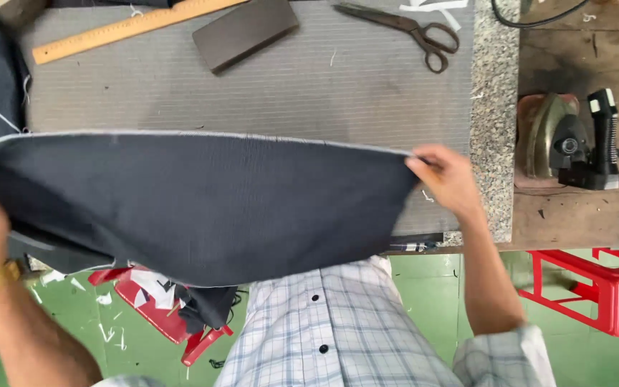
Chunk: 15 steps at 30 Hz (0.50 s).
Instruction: The person irons a dark fabric piece on a worktable, then cuts a small strip from its edge with shears. They place a white strip along the edge, press it with the iron, flip the fabric, and iron the other side. The person folds the fabric and sets it aside, then repeats the process on another fabric piece.
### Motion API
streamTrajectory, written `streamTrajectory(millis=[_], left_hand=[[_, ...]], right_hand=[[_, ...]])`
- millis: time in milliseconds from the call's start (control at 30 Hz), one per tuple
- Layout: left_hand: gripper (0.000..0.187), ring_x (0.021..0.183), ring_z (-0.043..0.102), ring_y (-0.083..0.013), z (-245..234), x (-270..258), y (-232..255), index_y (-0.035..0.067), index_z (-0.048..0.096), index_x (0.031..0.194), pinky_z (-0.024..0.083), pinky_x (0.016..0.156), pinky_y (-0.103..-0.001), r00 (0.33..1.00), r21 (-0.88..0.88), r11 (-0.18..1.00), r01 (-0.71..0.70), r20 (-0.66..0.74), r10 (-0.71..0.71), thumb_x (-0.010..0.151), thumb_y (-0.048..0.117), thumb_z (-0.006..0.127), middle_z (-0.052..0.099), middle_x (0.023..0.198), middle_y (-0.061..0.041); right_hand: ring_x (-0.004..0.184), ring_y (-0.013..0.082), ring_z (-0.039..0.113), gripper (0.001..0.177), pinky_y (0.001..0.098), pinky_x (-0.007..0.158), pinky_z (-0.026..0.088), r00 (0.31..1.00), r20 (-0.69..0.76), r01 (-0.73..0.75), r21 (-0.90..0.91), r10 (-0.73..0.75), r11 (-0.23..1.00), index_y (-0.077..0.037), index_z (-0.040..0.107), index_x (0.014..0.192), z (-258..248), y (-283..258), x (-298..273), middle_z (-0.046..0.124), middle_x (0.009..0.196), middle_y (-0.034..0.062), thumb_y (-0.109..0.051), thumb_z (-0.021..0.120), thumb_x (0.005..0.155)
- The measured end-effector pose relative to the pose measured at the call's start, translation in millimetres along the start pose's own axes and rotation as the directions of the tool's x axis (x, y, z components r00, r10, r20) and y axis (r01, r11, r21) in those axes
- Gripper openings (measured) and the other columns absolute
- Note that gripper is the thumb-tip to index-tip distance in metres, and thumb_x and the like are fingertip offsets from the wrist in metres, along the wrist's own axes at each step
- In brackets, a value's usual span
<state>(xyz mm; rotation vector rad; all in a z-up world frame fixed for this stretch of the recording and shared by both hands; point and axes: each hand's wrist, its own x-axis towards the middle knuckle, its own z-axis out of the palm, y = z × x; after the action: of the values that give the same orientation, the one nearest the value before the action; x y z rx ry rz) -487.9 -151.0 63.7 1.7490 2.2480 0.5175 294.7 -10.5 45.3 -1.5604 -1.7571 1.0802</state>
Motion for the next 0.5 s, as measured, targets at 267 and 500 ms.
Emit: streamTrajectory(millis=[267,500], left_hand=[[0.067,0.107,0.050,-0.0540,48,63,172,-0.015,0.055,0.147,0.037,0.089,-0.059,0.877,0.433,0.881,-0.193,-0.326,0.353,0.101,0.027,0.080,0.059,0.128,-0.037],[0.069,0.140,0.041,-0.0524,196,4,268,0.000,0.052,0.152,0.029,0.113,-0.063,0.879,0.241,0.918,-0.314,-0.291,0.377,0.094,0.025,0.078,0.046,0.153,-0.034]], right_hand=[[0.125,0.0355,0.063,0.049,0.0457,0.105,0.049,0.879,-0.385,0.200,-0.233,-0.280,0.951,0.002,0.051,0.142,81,56,79,0.063,0.137,0.0237,-0.029,0.061,0.105],[0.135,0.0342,0.054,0.045,0.0476,0.112,0.041,0.840,-0.404,0.162,-0.450,-0.362,0.878,-0.009,0.059,0.140,149,19,11,0.056,0.145,0.0182,-0.026,0.067,0.099]])
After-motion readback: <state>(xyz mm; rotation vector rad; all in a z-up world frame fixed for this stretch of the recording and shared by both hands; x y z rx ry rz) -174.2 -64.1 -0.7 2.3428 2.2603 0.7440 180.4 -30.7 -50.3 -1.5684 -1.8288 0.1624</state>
